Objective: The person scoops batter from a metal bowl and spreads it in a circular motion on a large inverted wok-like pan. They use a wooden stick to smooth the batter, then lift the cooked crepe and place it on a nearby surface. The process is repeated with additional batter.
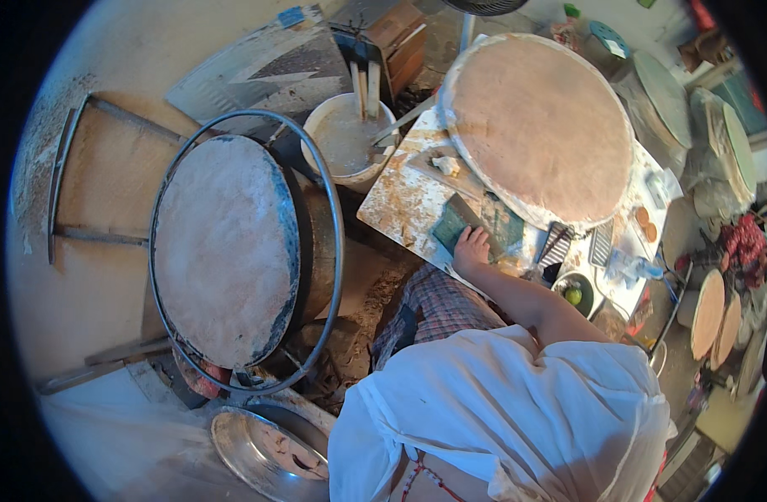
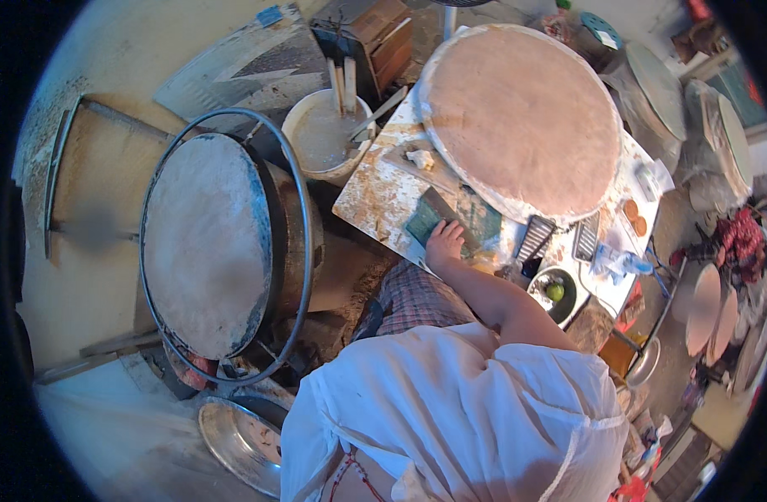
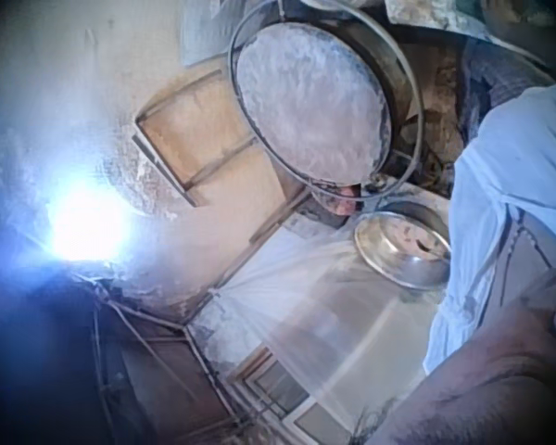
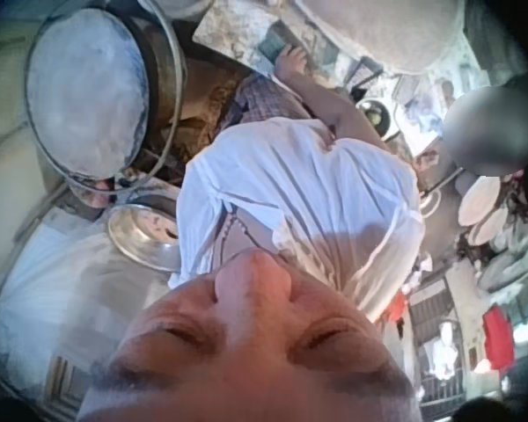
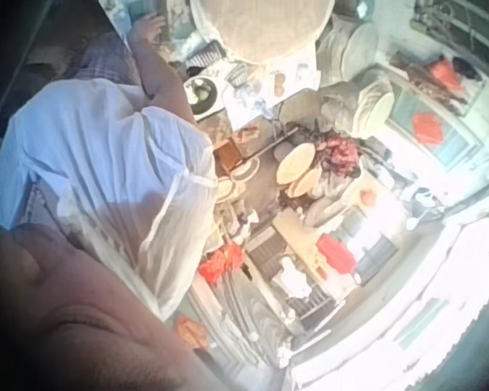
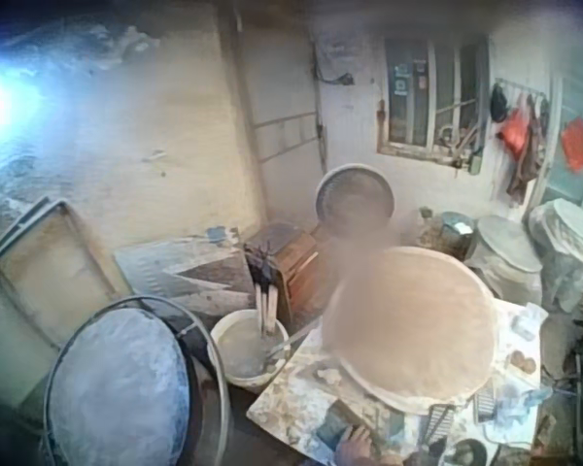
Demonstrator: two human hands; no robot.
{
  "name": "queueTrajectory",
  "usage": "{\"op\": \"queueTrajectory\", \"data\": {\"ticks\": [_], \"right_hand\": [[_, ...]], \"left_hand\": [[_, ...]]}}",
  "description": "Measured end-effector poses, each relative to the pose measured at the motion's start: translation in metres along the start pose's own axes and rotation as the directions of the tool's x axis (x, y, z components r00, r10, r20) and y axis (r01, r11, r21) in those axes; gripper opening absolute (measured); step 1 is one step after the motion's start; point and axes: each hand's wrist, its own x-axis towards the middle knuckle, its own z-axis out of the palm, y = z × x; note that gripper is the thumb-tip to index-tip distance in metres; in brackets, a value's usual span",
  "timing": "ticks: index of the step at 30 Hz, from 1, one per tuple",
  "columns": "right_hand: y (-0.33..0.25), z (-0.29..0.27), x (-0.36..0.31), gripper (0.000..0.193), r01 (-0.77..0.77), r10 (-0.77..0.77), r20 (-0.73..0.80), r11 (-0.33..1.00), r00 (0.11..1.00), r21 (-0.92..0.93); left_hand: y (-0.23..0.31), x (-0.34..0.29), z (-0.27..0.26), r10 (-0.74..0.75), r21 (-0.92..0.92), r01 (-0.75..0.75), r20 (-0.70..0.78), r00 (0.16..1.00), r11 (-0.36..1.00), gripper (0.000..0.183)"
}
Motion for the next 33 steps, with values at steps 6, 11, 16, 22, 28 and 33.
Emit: {"op": "queueTrajectory", "data": {"ticks": [6, 11, 16, 22, 28, 33], "right_hand": [[0.005, -0.075, -0.017, 0.058, 0.126, -0.142, 0.126, 0.984, 0.982, 0.128], [0.052, -0.080, 0.000, 0.043, 0.237, -0.167, -0.257, 0.933, 0.952, 0.271], [0.033, -0.130, -0.018, 0.028, 0.424, -0.020, -0.564, 0.680, 0.826, 0.598], [-0.055, -0.184, -0.088, 0.028, 0.222, 0.019, -0.221, -0.012, 0.975, 0.975], [-0.150, -0.177, -0.132, 0.046, 0.124, -0.260, -0.097, 0.089, 0.961, 0.988], [-0.235, -0.163, -0.135, 0.050, 0.256, -0.327, -0.205, 0.122, 0.922, 0.959]], "left_hand": [[-0.027, -0.002, -0.014, 0.019, -0.213, -0.044, -0.114, 0.993, 0.976, 0.063], [-0.017, 0.044, -0.083, 0.231, -0.503, -0.193, 0.014, 0.973, 0.842, 0.065], [0.115, 0.039, -0.056, -0.053, -0.631, -0.388, -0.564, 0.824, 0.672, 0.075], [0.111, 0.093, -0.061, -0.061, -0.448, -0.513, -0.793, 0.606, 0.732, 0.065], [0.122, 0.085, -0.099, 0.009, -0.340, -0.513, -0.827, 0.562, 0.788, 0.061], [0.131, 0.117, -0.223, 0.186, -0.307, -0.572, -0.741, 0.645, 0.761, 0.060]]}}
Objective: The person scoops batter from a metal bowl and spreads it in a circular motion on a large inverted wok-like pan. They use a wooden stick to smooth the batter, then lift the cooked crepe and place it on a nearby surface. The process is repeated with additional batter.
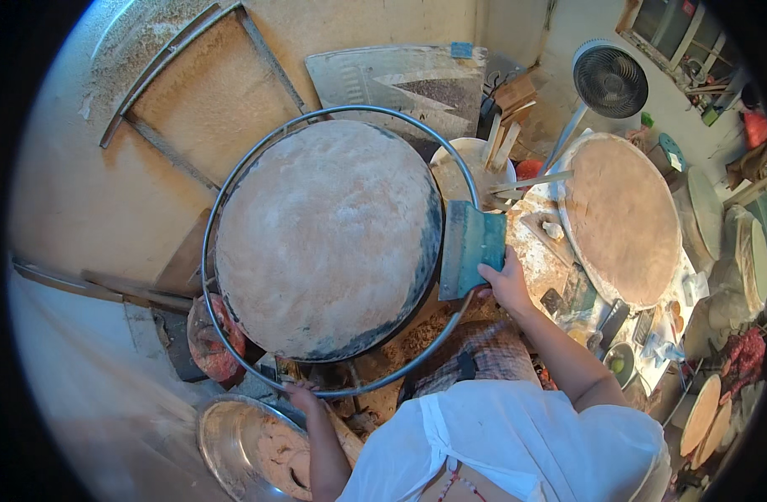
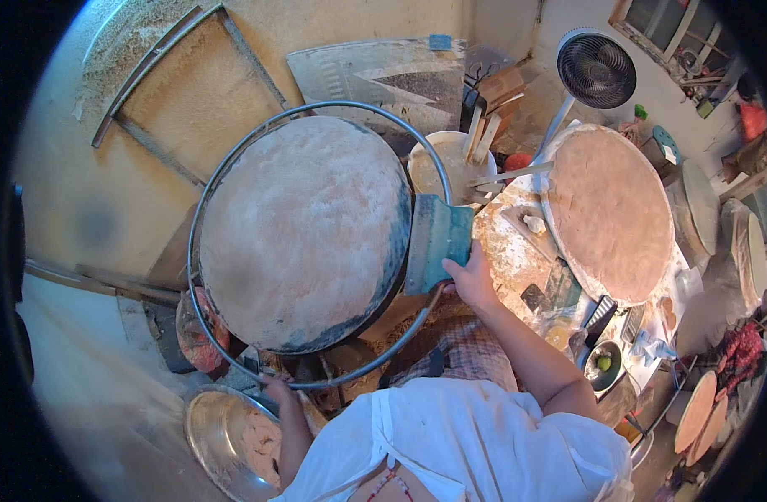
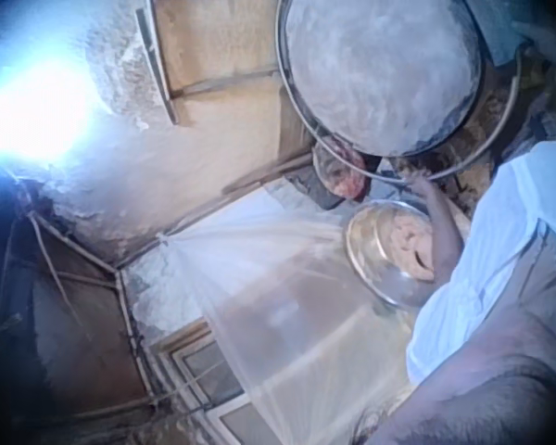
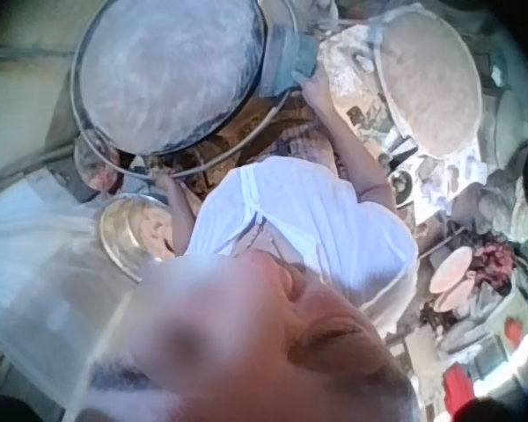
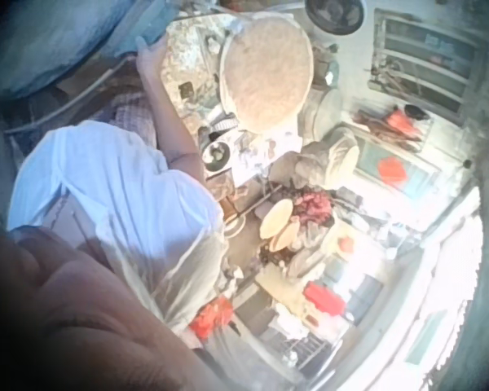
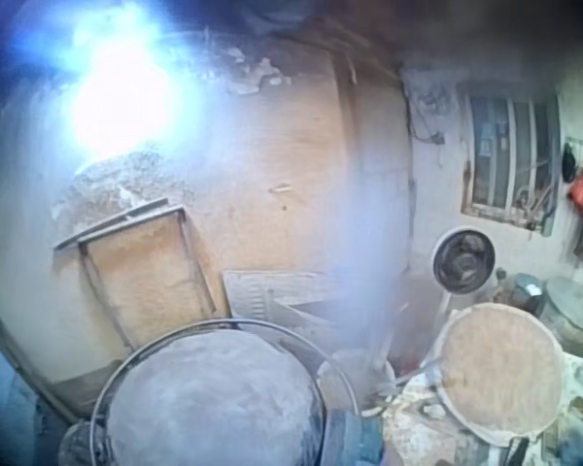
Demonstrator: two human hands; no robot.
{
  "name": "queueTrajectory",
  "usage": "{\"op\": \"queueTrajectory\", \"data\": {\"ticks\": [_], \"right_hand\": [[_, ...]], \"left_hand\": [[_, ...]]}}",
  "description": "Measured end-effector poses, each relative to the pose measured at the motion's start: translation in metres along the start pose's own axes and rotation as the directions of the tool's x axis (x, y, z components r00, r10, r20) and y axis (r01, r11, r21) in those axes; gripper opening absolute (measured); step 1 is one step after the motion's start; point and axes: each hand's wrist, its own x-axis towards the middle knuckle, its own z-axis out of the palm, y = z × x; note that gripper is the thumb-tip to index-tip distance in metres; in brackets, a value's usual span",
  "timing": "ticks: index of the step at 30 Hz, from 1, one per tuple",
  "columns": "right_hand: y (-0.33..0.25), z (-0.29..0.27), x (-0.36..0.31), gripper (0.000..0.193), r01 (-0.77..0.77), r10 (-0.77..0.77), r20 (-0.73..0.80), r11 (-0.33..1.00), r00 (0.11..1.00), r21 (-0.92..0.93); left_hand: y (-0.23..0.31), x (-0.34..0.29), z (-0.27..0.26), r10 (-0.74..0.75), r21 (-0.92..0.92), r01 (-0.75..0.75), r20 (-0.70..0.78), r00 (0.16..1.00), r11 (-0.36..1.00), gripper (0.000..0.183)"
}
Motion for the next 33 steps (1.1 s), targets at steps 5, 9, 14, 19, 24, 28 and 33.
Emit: {"op": "queueTrajectory", "data": {"ticks": [5, 9, 14, 19, 24, 28, 33], "right_hand": [[-0.009, 0.037, 0.028, 0.071, 0.190, -0.236, -0.134, 0.939, 0.962, -0.287], [-0.023, 0.057, 0.019, 0.081, 0.094, -0.200, -0.259, 0.923, 0.945, -0.373], [0.007, 0.062, 0.012, 0.086, 0.257, -0.391, -0.246, 0.860, 0.887, -0.440], [-0.002, 0.066, 0.003, 0.088, 0.144, -0.267, -0.218, 0.878, 0.939, -0.456], [0.000, 0.056, 0.011, 0.091, 0.198, -0.274, -0.081, 0.842, 0.958, -0.502], [-0.005, 0.068, 0.013, 0.090, 0.163, -0.161, 0.054, 0.803, 0.985, -0.573], [0.001, 0.074, 0.023, 0.092, 0.312, -0.243, 0.195, 0.747, 0.950, -0.587]], "left_hand": [[0.082, 0.098, 0.001, -0.326, -0.070, 0.363, 0.304, 0.895, 0.929, 0.051], [0.118, 0.178, 0.014, -0.243, 0.011, 0.258, 0.374, 0.895, 0.966, 0.045], [0.146, 0.263, 0.041, -0.122, 0.180, 0.053, 0.397, 0.910, 0.982, 0.041], [0.140, 0.245, 0.043, -0.088, 0.192, 0.032, 0.292, 0.952, 0.981, 0.042], [0.070, 0.102, 0.015, -0.021, -0.034, 0.025, 0.132, 0.991, 0.999, 0.052], [-0.036, -0.091, 0.023, -0.320, -0.120, 0.326, 0.066, 0.945, 0.938, 0.045], [-0.051, -0.271, 0.040, -0.603, 0.617, 0.017, 0.762, 0.238, 0.787, 0.041]]}}
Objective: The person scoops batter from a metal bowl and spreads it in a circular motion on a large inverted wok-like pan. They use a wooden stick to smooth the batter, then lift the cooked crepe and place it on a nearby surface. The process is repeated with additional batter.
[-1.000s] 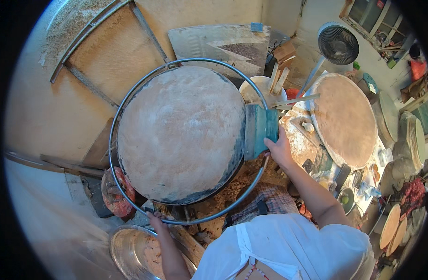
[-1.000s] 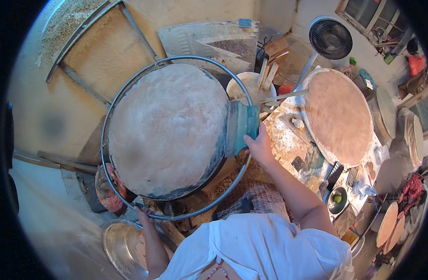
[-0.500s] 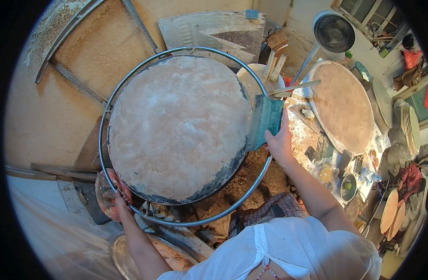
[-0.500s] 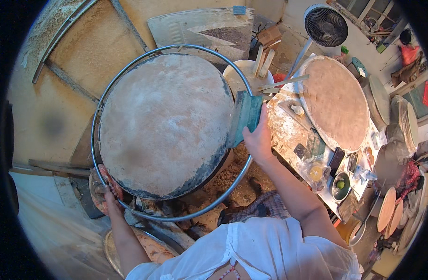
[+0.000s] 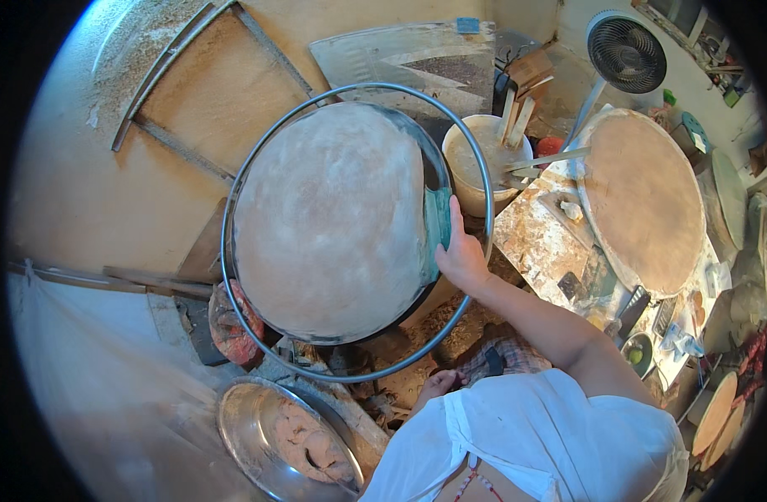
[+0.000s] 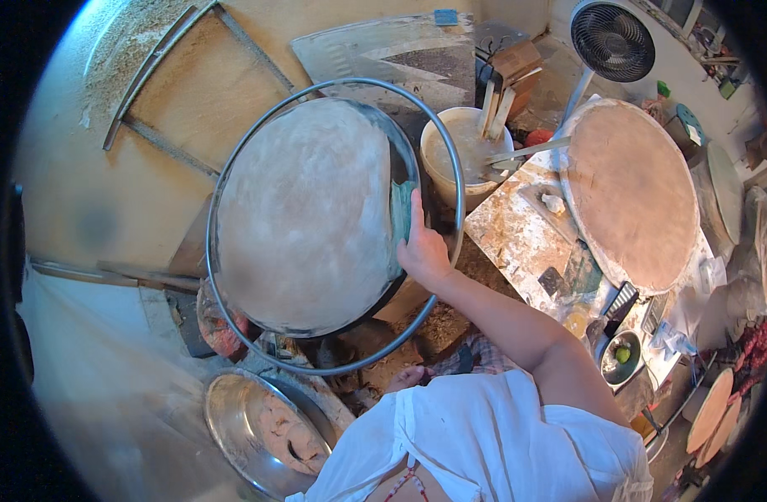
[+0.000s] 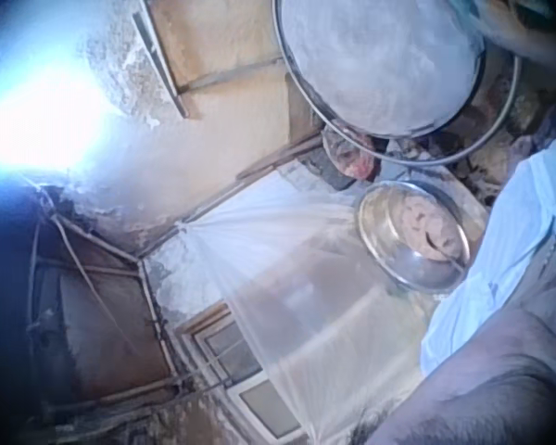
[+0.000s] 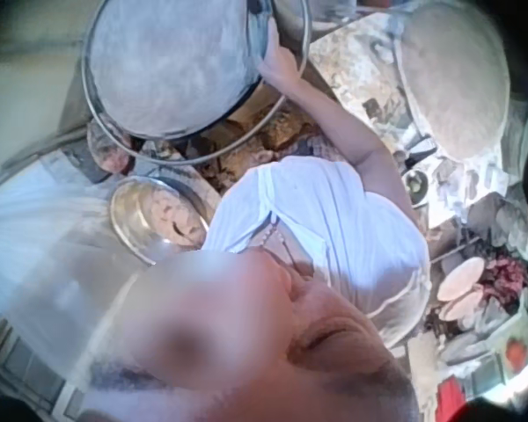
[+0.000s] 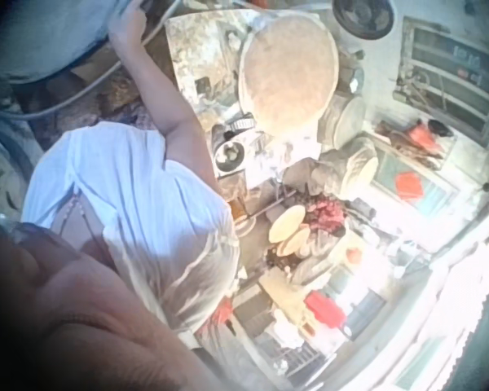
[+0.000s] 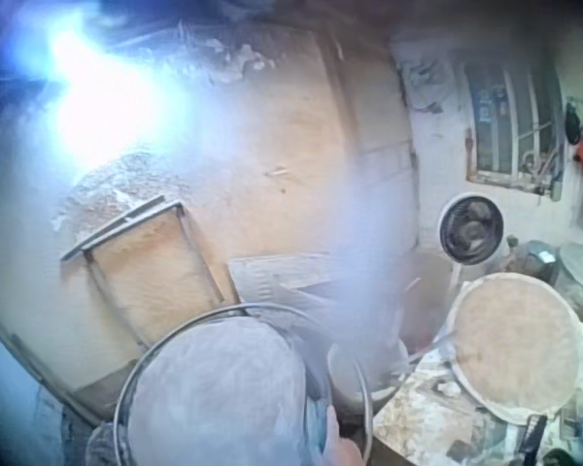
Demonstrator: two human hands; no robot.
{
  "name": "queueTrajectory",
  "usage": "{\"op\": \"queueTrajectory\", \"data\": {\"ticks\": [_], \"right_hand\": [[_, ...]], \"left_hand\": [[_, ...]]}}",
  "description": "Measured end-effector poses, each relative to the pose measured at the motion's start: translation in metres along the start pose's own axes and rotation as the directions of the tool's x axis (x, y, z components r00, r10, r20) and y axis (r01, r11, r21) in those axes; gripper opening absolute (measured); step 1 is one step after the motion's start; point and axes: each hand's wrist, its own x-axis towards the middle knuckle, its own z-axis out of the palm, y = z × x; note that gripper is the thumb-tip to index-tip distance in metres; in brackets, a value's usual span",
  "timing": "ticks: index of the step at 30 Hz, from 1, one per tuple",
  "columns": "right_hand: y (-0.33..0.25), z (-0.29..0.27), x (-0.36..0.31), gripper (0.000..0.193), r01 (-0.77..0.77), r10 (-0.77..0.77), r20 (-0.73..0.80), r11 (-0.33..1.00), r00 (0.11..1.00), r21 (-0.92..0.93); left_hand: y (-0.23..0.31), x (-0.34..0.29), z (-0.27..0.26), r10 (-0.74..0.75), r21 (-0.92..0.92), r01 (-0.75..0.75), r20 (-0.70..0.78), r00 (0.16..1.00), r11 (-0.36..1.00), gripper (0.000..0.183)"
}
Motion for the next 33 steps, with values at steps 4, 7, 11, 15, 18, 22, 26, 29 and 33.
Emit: {"op": "queueTrajectory", "data": {"ticks": [4, 7, 11, 15, 18, 22, 26, 29, 33], "right_hand": [[0.005, -0.016, 0.011, 0.092, -0.024, 0.026, 0.075, 0.999, 0.997, -0.029], [0.015, -0.030, 0.020, 0.091, -0.006, 0.009, 0.102, 0.999, 0.995, -0.035], [0.014, -0.029, 0.018, 0.090, 0.024, -0.013, 0.127, 0.996, 0.992, -0.084], [0.007, -0.023, 0.010, 0.090, 0.020, -0.002, 0.168, 0.994, 0.986, -0.106], [-0.001, -0.021, 0.002, 0.091, 0.044, -0.033, 0.195, 0.997, 0.980, -0.055], [0.020, -0.010, 0.000, 0.092, 0.093, -0.085, 0.136, 0.994, 0.987, -0.052], [0.009, -0.001, -0.007, 0.094, 0.086, -0.075, 0.181, 0.995, 0.981, -0.052], [0.008, -0.003, -0.005, 0.094, 0.077, -0.060, 0.167, 0.992, 0.984, -0.097], [0.006, -0.012, 0.003, 0.094, 0.108, -0.094, 0.124, 0.987, 0.988, -0.116]], "left_hand": [[-0.049, 0.006, -0.065, 0.014, -0.210, -0.091, -0.346, 0.938, 0.974, 0.034], [-0.047, -0.022, -0.091, -0.078, -0.301, -0.099, -0.524, 0.848, 0.949, 0.030], [-0.045, -0.029, -0.158, -0.047, -0.469, -0.360, -0.658, 0.752, 0.806, 0.057], [0.003, -0.045, -0.241, -0.028, -0.248, -0.594, -0.935, 0.354, 0.765, 0.073], [0.007, -0.036, -0.267, -0.065, -0.239, -0.611, -0.954, 0.293, 0.755, 0.075], [0.033, 0.010, -0.116, -0.149, -0.523, -0.579, -0.809, 0.569, 0.626, 0.075], [0.016, 0.024, 0.009, 0.002, -0.401, -0.063, -0.150, 0.989, 0.914, 0.058], [0.030, 0.004, 0.022, 0.002, 0.003, -0.002, 0.078, 0.997, 1.000, 0.053], [0.013, -0.039, -0.058, 0.071, -0.214, -0.110, -0.184, 0.980, 0.971, 0.054]]}}
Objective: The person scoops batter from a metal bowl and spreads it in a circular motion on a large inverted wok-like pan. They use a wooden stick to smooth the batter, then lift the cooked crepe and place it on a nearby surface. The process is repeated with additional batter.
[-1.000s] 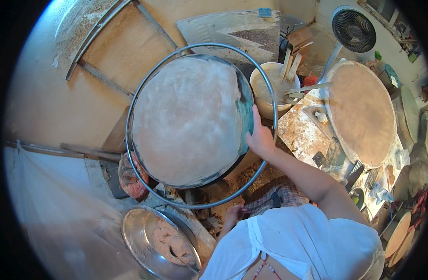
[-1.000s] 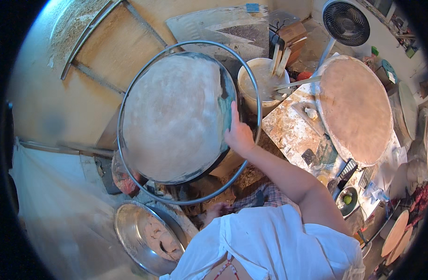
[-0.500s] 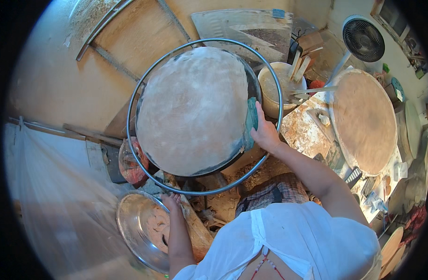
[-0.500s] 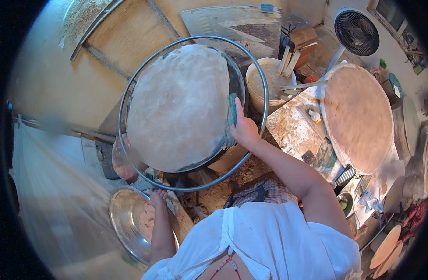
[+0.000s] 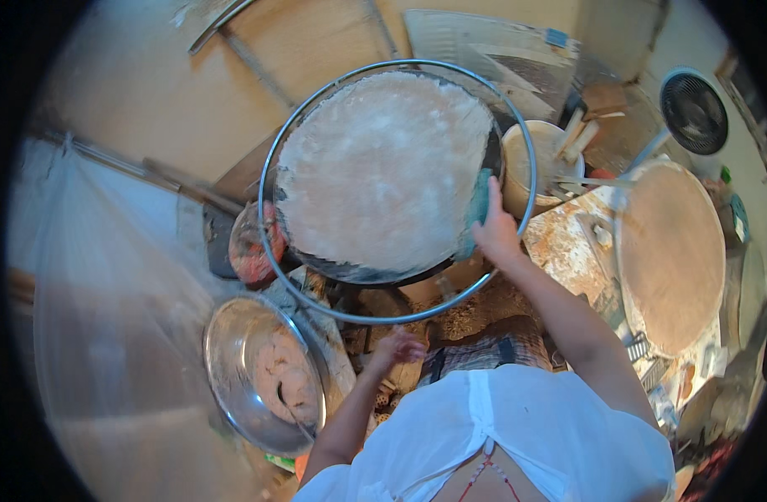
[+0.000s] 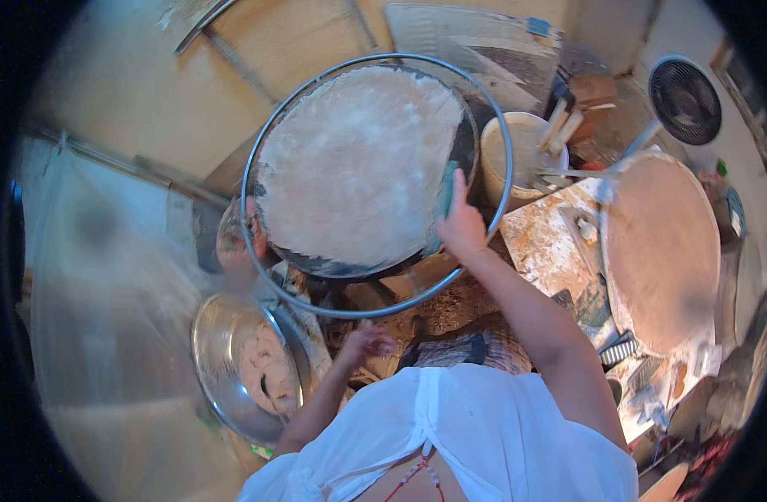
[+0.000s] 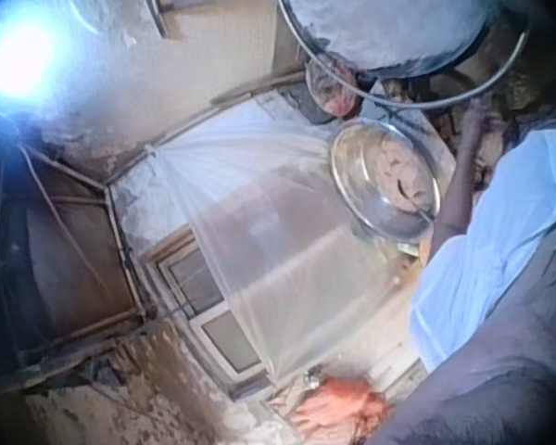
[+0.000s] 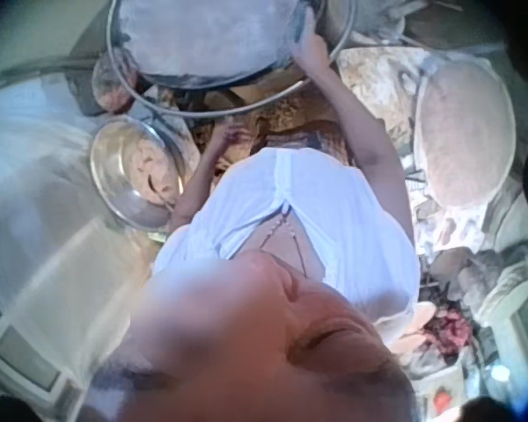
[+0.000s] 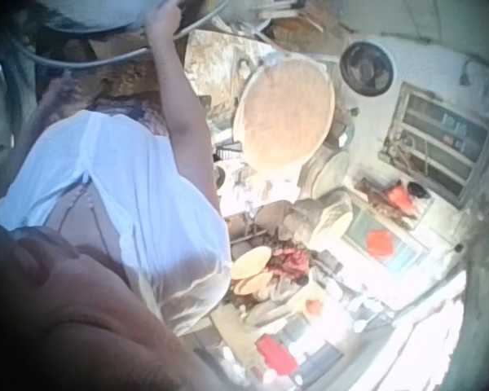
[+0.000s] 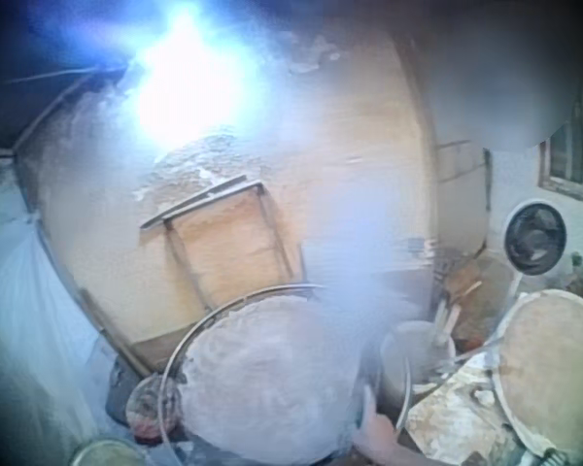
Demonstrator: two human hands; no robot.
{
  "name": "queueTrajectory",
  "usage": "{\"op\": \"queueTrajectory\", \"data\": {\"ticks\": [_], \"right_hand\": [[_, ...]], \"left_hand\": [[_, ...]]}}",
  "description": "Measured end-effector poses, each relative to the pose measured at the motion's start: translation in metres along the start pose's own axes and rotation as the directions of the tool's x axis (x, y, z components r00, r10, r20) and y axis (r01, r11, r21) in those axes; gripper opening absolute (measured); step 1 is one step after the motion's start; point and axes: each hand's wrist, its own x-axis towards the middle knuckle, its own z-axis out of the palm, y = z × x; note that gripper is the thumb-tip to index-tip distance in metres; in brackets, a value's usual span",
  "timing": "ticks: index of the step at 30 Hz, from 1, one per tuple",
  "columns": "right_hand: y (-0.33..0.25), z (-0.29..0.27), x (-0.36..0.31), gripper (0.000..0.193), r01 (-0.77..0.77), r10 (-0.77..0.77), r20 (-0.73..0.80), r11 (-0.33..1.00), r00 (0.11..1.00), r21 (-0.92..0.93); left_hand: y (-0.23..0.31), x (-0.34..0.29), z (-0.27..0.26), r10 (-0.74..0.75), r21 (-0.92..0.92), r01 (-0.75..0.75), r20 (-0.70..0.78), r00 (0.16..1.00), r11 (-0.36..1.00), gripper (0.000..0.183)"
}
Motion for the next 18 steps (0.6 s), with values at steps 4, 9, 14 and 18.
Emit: {"op": "queueTrajectory", "data": {"ticks": [4, 9, 14, 18], "right_hand": [[0.010, 0.001, 0.006, 0.090, 0.051, -0.048, -0.032, 0.994, 0.998, 0.098], [-0.015, 0.024, -0.003, 0.093, 0.059, -0.068, 0.052, 0.985, 0.996, 0.165], [-0.039, 0.095, -0.017, 0.096, -0.064, 0.061, 0.019, 0.954, 0.998, 0.294], [-0.061, 0.100, -0.038, 0.092, -0.136, 0.099, 0.108, 0.897, 0.989, 0.420]], "left_hand": [[-0.007, 0.002, -0.074, 0.214, -0.269, -0.550, -0.721, 0.659, 0.791, 0.066], [-0.017, 0.034, 0.015, 0.095, -0.339, -0.208, -0.322, 0.942, 0.918, 0.059], [-0.045, 0.025, 0.087, 0.350, 0.523, -0.245, -0.110, 0.930, 0.816, 0.041], [-0.091, 0.010, 0.007, 0.474, 0.671, -0.048, -0.470, 0.745, 0.740, 0.034]]}}
